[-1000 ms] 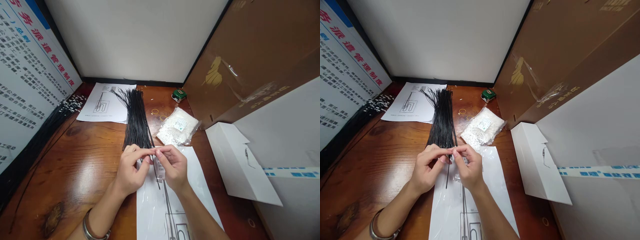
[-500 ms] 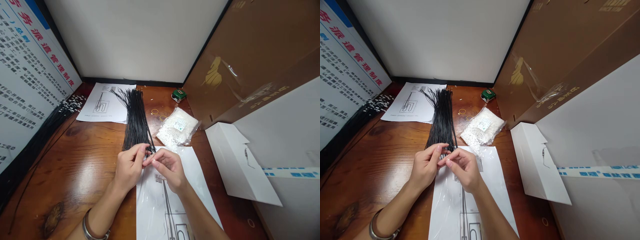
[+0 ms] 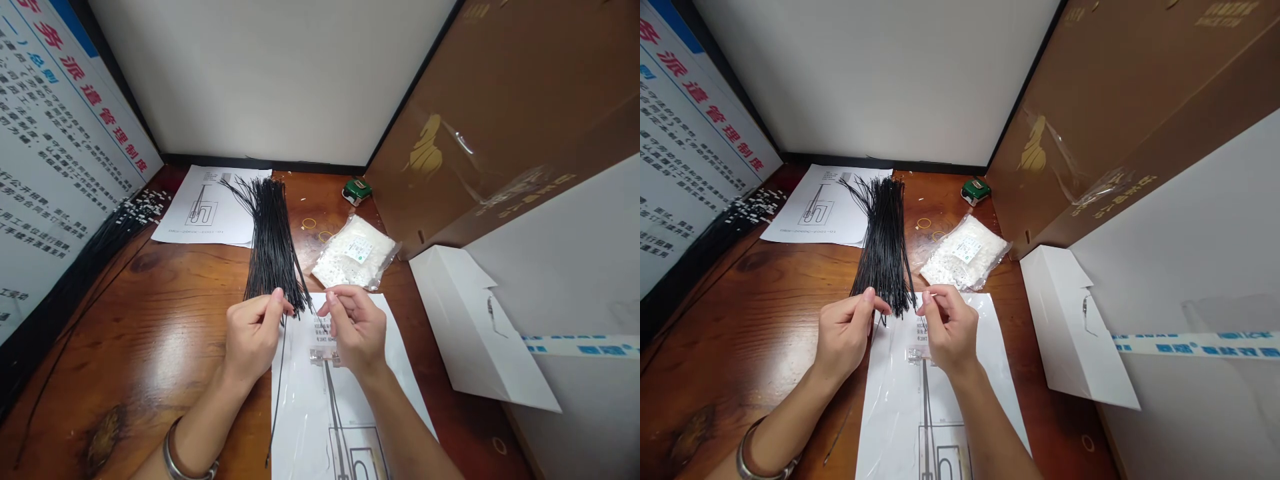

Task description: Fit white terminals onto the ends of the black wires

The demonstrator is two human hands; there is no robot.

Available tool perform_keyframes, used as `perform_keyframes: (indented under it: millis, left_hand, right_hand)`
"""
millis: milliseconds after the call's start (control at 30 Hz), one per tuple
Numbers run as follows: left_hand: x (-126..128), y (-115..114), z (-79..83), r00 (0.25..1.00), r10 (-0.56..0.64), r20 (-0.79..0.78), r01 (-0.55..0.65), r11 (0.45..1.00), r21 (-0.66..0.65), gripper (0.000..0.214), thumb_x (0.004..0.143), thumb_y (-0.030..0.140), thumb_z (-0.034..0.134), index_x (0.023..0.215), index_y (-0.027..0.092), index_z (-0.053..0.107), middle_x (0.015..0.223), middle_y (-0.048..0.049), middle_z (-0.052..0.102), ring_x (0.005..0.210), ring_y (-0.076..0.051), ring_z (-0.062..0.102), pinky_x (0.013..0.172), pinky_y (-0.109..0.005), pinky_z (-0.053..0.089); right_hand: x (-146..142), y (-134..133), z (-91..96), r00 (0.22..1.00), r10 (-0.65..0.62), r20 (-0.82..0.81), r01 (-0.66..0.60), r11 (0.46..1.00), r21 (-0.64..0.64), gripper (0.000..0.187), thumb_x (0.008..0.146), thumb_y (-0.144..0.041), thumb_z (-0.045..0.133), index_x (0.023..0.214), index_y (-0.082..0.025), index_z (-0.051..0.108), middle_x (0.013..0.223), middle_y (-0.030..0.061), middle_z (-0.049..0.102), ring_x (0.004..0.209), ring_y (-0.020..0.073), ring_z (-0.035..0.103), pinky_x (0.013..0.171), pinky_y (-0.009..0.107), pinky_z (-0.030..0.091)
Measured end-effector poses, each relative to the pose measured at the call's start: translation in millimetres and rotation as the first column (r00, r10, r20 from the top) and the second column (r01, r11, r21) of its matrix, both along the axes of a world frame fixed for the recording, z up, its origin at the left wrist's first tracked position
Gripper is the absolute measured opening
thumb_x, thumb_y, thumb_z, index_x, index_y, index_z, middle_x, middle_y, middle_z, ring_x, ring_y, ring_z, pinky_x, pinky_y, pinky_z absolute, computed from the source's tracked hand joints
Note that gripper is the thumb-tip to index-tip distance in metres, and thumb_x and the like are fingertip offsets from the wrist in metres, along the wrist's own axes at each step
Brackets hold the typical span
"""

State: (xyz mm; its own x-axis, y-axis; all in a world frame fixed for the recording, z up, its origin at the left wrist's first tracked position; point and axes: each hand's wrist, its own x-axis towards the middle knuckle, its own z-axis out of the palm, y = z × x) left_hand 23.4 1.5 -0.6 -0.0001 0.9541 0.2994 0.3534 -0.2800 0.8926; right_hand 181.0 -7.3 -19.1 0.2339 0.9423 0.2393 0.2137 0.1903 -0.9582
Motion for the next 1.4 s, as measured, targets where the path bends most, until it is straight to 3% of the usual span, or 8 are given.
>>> perform_keyframes:
  millis: [267,467,633,733,900,1033,1133,1400]
  left_hand:
    - [0.4,0.2,1.0,0.999,-0.035,-0.001,0.035,0.999,0.034,0.042,0.095,0.029,0.046,0.062,0.014,0.068,0.052,-0.0005,0.061,0.046,-0.008,0.053,0.049,-0.02,0.038]
    - [-0.4,-0.3,4.1,0.995,-0.097,-0.002,0.097,0.991,0.093,0.044,0.095,0.026,0.046,0.057,0.014,0.065,0.047,0.0007,0.056,0.042,-0.008,0.049,0.047,-0.02,0.037]
    - [-0.7,-1.1,6.8,0.991,-0.131,-0.001,0.131,0.985,0.109,0.045,0.094,0.024,0.045,0.053,0.015,0.061,0.047,0.0005,0.057,0.042,-0.008,0.05,0.048,-0.021,0.038]
    - [-1.1,-1.3,7.0,0.989,-0.146,-0.013,0.146,0.98,0.134,0.046,0.094,0.024,0.045,0.05,0.016,0.059,0.045,0.0007,0.055,0.041,-0.008,0.05,0.047,-0.021,0.038]
    - [-1.6,-0.6,7.6,0.981,-0.191,-0.01,0.19,0.966,0.177,0.045,0.093,0.021,0.045,0.051,0.016,0.06,0.044,0.0004,0.055,0.041,-0.008,0.05,0.047,-0.021,0.038]
    - [-1.8,-0.7,7.5,0.959,-0.284,-0.01,0.281,0.942,0.185,0.047,0.094,0.021,0.043,0.051,0.015,0.06,0.046,-0.0013,0.058,0.043,-0.009,0.052,0.048,-0.022,0.039]
    - [-2.0,-1.6,5.9,0.943,-0.334,-0.006,0.329,0.928,0.177,0.047,0.095,0.023,0.042,0.052,0.015,0.059,0.045,-0.0011,0.057,0.043,-0.01,0.052,0.049,-0.022,0.04]
    - [-1.8,-1.0,1.3,0.994,-0.108,0.029,0.111,0.99,-0.092,0.039,0.098,0.036,0.036,0.096,0.015,0.069,0.064,-0.0021,0.066,0.057,-0.013,0.06,0.052,-0.022,0.043]
  right_hand:
    - [6.5,2.8,-0.5,0.941,0.229,0.247,-0.184,0.963,-0.195,0.017,0.091,-0.031,0.048,0.082,-0.02,0.057,0.053,-0.0035,0.059,0.045,0.0103,0.049,0.048,0.024,0.038]
    - [2.8,2.3,2.8,0.953,0.209,0.219,-0.185,0.975,-0.126,0.015,0.091,-0.03,0.048,0.084,-0.019,0.057,0.062,-0.0004,0.062,0.056,0.0138,0.058,0.052,0.025,0.042]
    - [-0.2,0.5,5.3,0.915,0.31,0.259,-0.318,0.948,-0.011,0.016,0.091,-0.027,0.049,0.081,-0.02,0.059,0.069,0.001,0.064,0.06,0.0144,0.059,0.056,0.027,0.045]
    - [-2.2,0.3,3.3,0.925,0.267,0.271,-0.276,0.961,-0.006,0.014,0.091,-0.026,0.05,0.083,-0.021,0.06,0.07,0.0013,0.066,0.057,0.0138,0.058,0.052,0.027,0.044]
    - [-6.6,-0.8,1.1,0.988,0.108,0.115,-0.112,0.993,0.031,0.011,0.092,-0.026,0.052,0.09,-0.021,0.062,0.085,0.004,0.072,0.05,0.0105,0.055,0.047,0.026,0.042]
    - [-11.0,-2.9,3.0,0.961,0.219,-0.169,-0.216,0.976,0.037,0.011,0.092,-0.028,0.053,0.091,-0.022,0.061,0.099,0.0059,0.072,0.06,0.0121,0.065,0.049,0.024,0.047]
    - [-12.8,-3.2,4.4,0.928,0.278,-0.247,-0.285,0.958,0.008,0.011,0.091,-0.029,0.056,0.088,-0.021,0.062,0.086,0.0049,0.074,0.068,0.0154,0.068,0.055,0.025,0.053]
    - [-13.8,-2.0,9.3,0.874,0.332,-0.355,-0.341,0.939,0.038,0.013,0.089,-0.031,0.058,0.083,-0.019,0.06,0.071,0.0044,0.072,0.063,0.0168,0.069,0.051,0.026,0.051]
